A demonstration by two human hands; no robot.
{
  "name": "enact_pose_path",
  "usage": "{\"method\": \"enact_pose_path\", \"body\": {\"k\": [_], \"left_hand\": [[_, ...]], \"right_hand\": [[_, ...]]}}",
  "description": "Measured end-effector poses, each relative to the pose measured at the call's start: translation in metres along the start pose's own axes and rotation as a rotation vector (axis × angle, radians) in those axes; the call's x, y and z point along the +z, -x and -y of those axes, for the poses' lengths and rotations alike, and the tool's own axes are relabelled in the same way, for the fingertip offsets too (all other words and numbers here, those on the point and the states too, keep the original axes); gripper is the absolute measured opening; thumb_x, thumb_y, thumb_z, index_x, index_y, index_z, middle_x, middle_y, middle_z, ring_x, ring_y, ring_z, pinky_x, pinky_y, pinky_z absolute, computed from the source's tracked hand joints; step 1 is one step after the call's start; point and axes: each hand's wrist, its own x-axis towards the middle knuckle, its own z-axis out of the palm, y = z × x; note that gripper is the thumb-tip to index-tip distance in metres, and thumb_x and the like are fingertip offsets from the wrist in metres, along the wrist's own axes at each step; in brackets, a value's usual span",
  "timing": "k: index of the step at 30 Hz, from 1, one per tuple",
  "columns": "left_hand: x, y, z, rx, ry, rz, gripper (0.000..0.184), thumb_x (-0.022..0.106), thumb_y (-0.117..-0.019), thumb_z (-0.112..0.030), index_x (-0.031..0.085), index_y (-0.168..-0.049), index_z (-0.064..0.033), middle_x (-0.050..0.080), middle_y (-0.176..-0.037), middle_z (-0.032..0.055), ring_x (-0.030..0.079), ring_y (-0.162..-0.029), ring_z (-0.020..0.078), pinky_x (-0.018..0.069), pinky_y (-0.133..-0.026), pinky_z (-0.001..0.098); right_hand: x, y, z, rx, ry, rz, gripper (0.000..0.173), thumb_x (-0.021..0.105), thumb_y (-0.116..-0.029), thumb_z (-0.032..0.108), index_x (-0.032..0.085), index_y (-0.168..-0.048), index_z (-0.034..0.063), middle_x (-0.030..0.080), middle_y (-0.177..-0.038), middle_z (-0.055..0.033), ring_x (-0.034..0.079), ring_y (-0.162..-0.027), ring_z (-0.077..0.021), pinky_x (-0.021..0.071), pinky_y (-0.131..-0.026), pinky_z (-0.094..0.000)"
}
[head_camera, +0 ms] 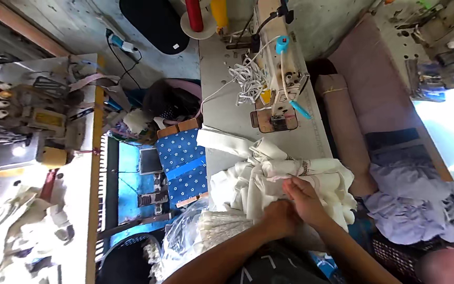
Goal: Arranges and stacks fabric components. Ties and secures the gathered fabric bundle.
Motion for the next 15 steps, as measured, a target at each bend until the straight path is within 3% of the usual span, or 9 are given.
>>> {"method": "enact_pose_path", "body": {"k": [3, 4, 5, 7, 8, 9, 11, 13, 15], "left_hand": [[-0.009, -0.004, 0.006, 0.054, 0.028, 0.047, 0.031, 0.066, -0.0951, -0.021, 0.066, -0.108, 0.0065, 0.068, -0.107, 0.0252, 0.065, -0.106, 0.0398, 0.0498, -0.091, 0.0604], [-0.014, -0.004, 0.009, 0.096, 0.067, 0.066, 0.027, 0.067, -0.0947, -0.017, 0.066, -0.106, 0.0073, 0.068, -0.102, 0.0234, 0.066, -0.101, 0.0359, 0.0513, -0.089, 0.0566], [-0.020, -0.003, 0.014, 0.139, 0.128, 0.081, 0.022, 0.065, -0.0960, -0.013, 0.067, -0.105, 0.0072, 0.069, -0.097, 0.0192, 0.067, -0.094, 0.0281, 0.0534, -0.086, 0.0490], [-0.036, 0.004, 0.021, 0.089, 0.247, 0.112, 0.019, 0.055, -0.1014, -0.011, 0.068, -0.099, 0.0034, 0.064, -0.084, 0.0063, 0.059, -0.076, 0.0106, 0.0513, -0.073, 0.0323], [-0.047, 0.011, 0.020, 0.003, 0.283, 0.097, 0.025, 0.050, -0.1047, -0.015, 0.068, -0.097, 0.0021, 0.061, -0.080, 0.0030, 0.054, -0.069, 0.0077, 0.0477, -0.067, 0.0291], [-0.057, 0.017, 0.018, -0.064, 0.319, 0.052, 0.029, 0.048, -0.1068, -0.018, 0.067, -0.094, -0.0016, 0.057, -0.075, -0.0023, 0.049, -0.062, 0.0033, 0.0434, -0.060, 0.0237], [-0.065, 0.021, 0.011, -0.109, 0.350, -0.057, 0.027, 0.049, -0.1060, -0.016, 0.066, -0.087, -0.0065, 0.054, -0.070, -0.0078, 0.044, -0.056, -0.0006, 0.0380, -0.054, 0.0189], [-0.063, 0.017, 0.004, -0.065, 0.286, -0.152, 0.026, 0.052, -0.1046, -0.014, 0.067, -0.085, -0.0068, 0.060, -0.073, -0.0070, 0.052, -0.064, 0.0003, 0.0449, -0.064, 0.0215], [-0.060, 0.017, -0.002, 0.006, 0.176, -0.216, 0.025, 0.054, -0.1039, -0.015, 0.070, -0.088, -0.0054, 0.066, -0.078, -0.0054, 0.059, -0.071, 0.0008, 0.0507, -0.071, 0.0238]], "right_hand": [[0.005, 0.000, 0.000, -0.015, 0.144, -0.025, 0.030, 0.040, -0.1065, 0.015, 0.062, -0.088, 0.0051, 0.048, -0.074, 0.0094, 0.046, -0.069, 0.0041, 0.0410, -0.068, -0.0163], [0.008, 0.002, 0.002, -0.026, 0.206, -0.069, 0.031, 0.041, -0.1065, 0.015, 0.064, -0.090, 0.0025, 0.053, -0.078, 0.0056, 0.051, -0.075, 0.0013, 0.0443, -0.075, -0.0189], [0.010, 0.006, 0.004, -0.035, 0.283, -0.113, 0.032, 0.042, -0.1061, 0.014, 0.067, -0.094, -0.0024, 0.060, -0.084, -0.0023, 0.057, -0.087, -0.0060, 0.0465, -0.089, -0.0263], [0.014, 0.019, 0.002, -0.064, 0.448, -0.166, 0.033, 0.044, -0.1055, 0.011, 0.068, -0.101, -0.0100, 0.070, -0.100, -0.0175, 0.065, -0.111, -0.0246, 0.0353, -0.118, -0.0461], [0.014, 0.026, -0.005, -0.080, 0.514, -0.176, 0.032, 0.044, -0.1046, 0.009, 0.068, -0.102, -0.0114, 0.072, -0.104, -0.0211, 0.065, -0.115, -0.0313, 0.0292, -0.121, -0.0542], [0.015, 0.032, -0.011, -0.081, 0.547, -0.168, 0.032, 0.044, -0.1037, 0.009, 0.069, -0.103, -0.0112, 0.072, -0.107, -0.0223, 0.065, -0.117, -0.0350, 0.0259, -0.121, -0.0598], [0.016, 0.041, -0.016, -0.054, 0.514, -0.121, 0.032, 0.043, -0.1037, 0.010, 0.070, -0.106, -0.0080, 0.072, -0.111, -0.0199, 0.062, -0.122, -0.0341, 0.0265, -0.119, -0.0613], [0.012, 0.039, -0.011, -0.021, 0.368, -0.061, 0.033, 0.042, -0.1051, 0.011, 0.070, -0.108, -0.0071, 0.070, -0.111, -0.0175, 0.060, -0.120, -0.0289, 0.0363, -0.111, -0.0539], [0.002, 0.034, -0.011, 0.003, 0.173, -0.015, 0.031, 0.044, -0.1039, 0.009, 0.068, -0.101, -0.0088, 0.066, -0.107, -0.0160, 0.057, -0.111, -0.0213, 0.0431, -0.102, -0.0386]]}}
